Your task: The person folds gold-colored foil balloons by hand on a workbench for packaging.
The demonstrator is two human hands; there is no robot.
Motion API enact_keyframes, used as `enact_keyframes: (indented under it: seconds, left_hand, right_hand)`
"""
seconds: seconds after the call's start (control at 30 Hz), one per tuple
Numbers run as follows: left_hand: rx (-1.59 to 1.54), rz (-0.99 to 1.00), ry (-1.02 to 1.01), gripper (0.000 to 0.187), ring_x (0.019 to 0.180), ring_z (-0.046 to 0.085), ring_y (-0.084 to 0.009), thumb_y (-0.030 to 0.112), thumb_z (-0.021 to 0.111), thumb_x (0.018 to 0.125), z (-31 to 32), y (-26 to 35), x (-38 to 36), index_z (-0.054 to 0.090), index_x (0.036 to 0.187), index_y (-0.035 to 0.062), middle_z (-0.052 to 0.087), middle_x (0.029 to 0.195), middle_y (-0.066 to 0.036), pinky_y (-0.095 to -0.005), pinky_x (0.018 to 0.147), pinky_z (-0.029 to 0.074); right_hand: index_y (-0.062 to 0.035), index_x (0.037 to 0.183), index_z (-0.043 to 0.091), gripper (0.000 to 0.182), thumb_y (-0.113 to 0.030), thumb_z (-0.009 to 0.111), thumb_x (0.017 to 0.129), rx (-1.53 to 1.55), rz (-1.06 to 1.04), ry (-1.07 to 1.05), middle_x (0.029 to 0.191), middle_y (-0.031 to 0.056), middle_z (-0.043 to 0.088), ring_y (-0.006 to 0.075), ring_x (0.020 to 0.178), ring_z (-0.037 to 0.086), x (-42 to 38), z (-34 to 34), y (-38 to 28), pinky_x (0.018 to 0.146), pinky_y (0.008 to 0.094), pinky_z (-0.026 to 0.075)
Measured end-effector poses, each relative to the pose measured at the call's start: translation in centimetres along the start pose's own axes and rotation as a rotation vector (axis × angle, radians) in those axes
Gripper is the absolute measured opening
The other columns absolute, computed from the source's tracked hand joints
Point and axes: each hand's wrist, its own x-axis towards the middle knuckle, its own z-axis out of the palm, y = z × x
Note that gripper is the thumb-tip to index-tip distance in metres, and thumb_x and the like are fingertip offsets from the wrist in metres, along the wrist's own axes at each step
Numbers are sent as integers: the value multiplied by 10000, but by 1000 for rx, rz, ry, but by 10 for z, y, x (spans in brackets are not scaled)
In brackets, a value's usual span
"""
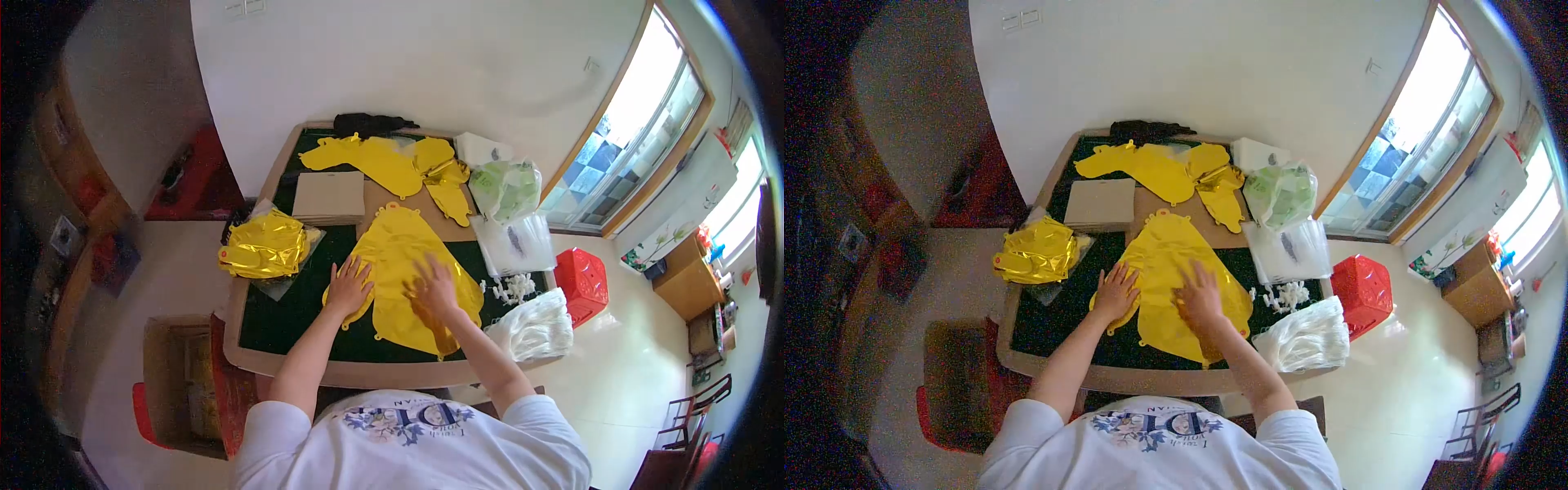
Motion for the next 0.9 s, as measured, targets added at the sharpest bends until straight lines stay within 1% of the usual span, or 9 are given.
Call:
enact_keyframes:
  seconds: [0.03,0.13,0.4,0.5,0.7,0.77,0.8,0.87,0.9]
  left_hand:
    - [-1,20,46,533,1427,141,-240,446,395,959,0,-1,1,339,1437,220,209,1537,-64,-532,1136,83]
    - [-10,40,103,524,1420,174,-253,435,421,945,2,-1,4,378,1416,207,241,1526,-79,-550,1126,105]
    - [-31,48,90,520,1421,173,-252,425,427,943,-5,0,6,387,1411,200,256,1519,-86,-554,1124,109]
    - [50,2,8,517,1428,138,-230,444,367,976,-10,4,5,323,1448,235,220,1532,-51,-510,1146,82]
    - [31,13,4,523,1431,123,-234,450,356,981,-9,2,7,301,1457,238,209,1536,-50,-507,1147,76]
    - [-18,26,6,523,1427,144,-240,432,391,977,-9,0,8,312,1452,226,219,1530,-66,-515,1141,88]
    - [-19,25,5,523,1427,144,-240,432,391,977,-10,-1,9,312,1452,226,219,1530,-66,-515,1141,88]
    - [-229,-18,64,530,1421,167,-252,412,435,966,-17,-3,16,335,1441,200,237,1520,-90,-526,1132,112]
    - [-232,-18,63,530,1421,167,-252,412,435,966,-25,2,18,335,1441,200,237,1520,-90,-526,1132,112]
  right_hand:
    - [-166,1366,439,499,-328,544,906,-94,-146,-160,1410,166,396,328,1316,355,-4,-5,-19,1077,537,244]
    - [-195,1372,431,479,-342,500,921,-70,-141,-216,1438,138,370,309,1346,322,-23,39,-14,1057,578,241]
    - [-217,1376,430,448,-343,463,947,-75,-15,-226,1453,120,361,298,1359,307,-17,50,-5,1073,562,226]
    - [-227,1395,411,458,-374,427,962,-51,-17,-276,1470,121,337,312,1373,282,-16,52,-4,1094,570,180]
    - [-209,1387,415,453,-343,440,955,-50,-36,-274,1460,119,350,307,1361,298,-6,37,-7,1096,552,190]
    - [-163,1386,411,455,-281,452,948,-57,105,-270,1460,126,346,306,1359,302,1,10,-7,1097,536,207]
    - [-163,1386,411,455,-281,452,948,-58,106,-271,1460,126,346,306,1359,302,-3,12,11,1097,536,207]
    - [-128,1368,425,447,-214,480,934,18,187,-74,1440,151,363,308,1359,296,-12,21,60,1103,522,197]
    - [-128,1368,425,447,-214,480,934,16,187,-75,1440,151,363,308,1359,296,-16,17,71,1103,522,197]
